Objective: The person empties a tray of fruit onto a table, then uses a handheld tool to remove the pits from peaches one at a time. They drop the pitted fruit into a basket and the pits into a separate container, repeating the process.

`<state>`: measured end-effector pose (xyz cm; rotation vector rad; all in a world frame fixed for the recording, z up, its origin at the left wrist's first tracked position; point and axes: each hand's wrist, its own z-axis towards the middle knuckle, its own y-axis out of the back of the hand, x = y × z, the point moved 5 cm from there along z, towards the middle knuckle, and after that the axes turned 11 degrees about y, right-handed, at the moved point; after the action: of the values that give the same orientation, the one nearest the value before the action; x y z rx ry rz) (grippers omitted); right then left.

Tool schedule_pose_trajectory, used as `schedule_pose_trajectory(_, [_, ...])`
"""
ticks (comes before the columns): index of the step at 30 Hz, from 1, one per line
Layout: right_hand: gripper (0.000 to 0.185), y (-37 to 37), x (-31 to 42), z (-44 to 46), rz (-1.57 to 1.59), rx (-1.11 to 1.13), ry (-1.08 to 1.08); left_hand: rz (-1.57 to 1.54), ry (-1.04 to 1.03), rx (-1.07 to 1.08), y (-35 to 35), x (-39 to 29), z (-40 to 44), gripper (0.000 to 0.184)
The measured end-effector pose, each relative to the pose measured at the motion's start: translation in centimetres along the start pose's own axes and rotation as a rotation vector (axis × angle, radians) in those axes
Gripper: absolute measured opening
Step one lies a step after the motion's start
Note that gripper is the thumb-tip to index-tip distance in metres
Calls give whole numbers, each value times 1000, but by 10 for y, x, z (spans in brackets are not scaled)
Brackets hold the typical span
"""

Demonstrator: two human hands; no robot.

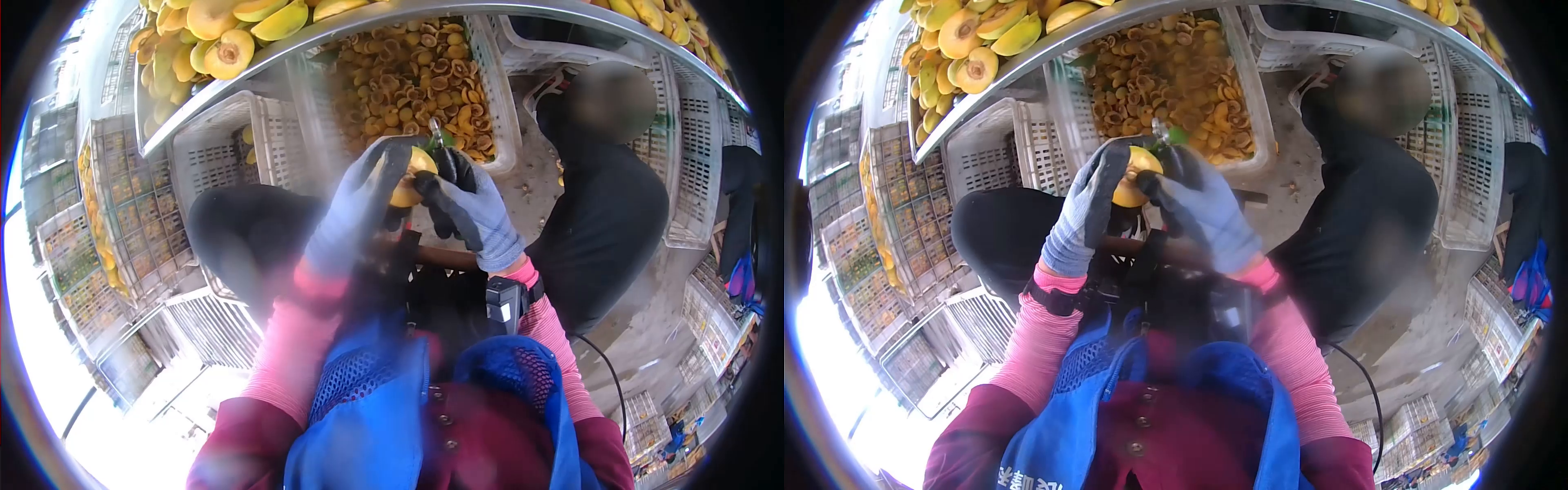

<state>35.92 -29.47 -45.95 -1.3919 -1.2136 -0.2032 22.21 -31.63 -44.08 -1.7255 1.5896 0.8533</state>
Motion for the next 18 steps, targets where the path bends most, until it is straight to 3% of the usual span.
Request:
schedule_pose_trajectory(1, [38, 6, -5, -1, -161, -5, 38, 60, 9, -31, 5, 8, 3, 35])
schedule_pose_trajectory(2, [35, 10, -7, -2, -320, -16, 70, 161, -90, -118, 6, 10, 1, 34])
schedule_pose_trajectory(3, [33, 9, -5, -10, -678, 23, 146, 269, -183, -221, 7, 10, -2, 33])
schedule_pose_trajectory(4, [30, 3, -4, -15, -794, 19, 200, 376, -264, -336, 8, 9, -7, 33])
schedule_pose_trajectory(6, [25, -10, -2, -27, -1034, -10, 301, 804, -856, -585, -3, 7, -18, 31])
schedule_pose_trajectory(8, [33, -22, -1, -31, -1247, -53, 432, 517, -581, -520, -5, 22, -19, 28])
schedule_pose_trajectory(9, [36, -22, 0, -32, -1157, -65, 294, 564, -625, -590, -5, 30, -18, 26])
schedule_pose_trajectory(12, [19, -27, -1, -36, -1121, -124, 385, 83, -460, -555, -6, 28, -16, 24])
schedule_pose_trajectory(14, [20, -27, -7, -39, -1186, -85, 445, -266, -277, -449, -9, 21, -21, 25])
schedule_pose_trajectory(18, [23, -24, -22, -40, -1001, -97, 327, -144, -348, -479, -7, 25, -20, 23])
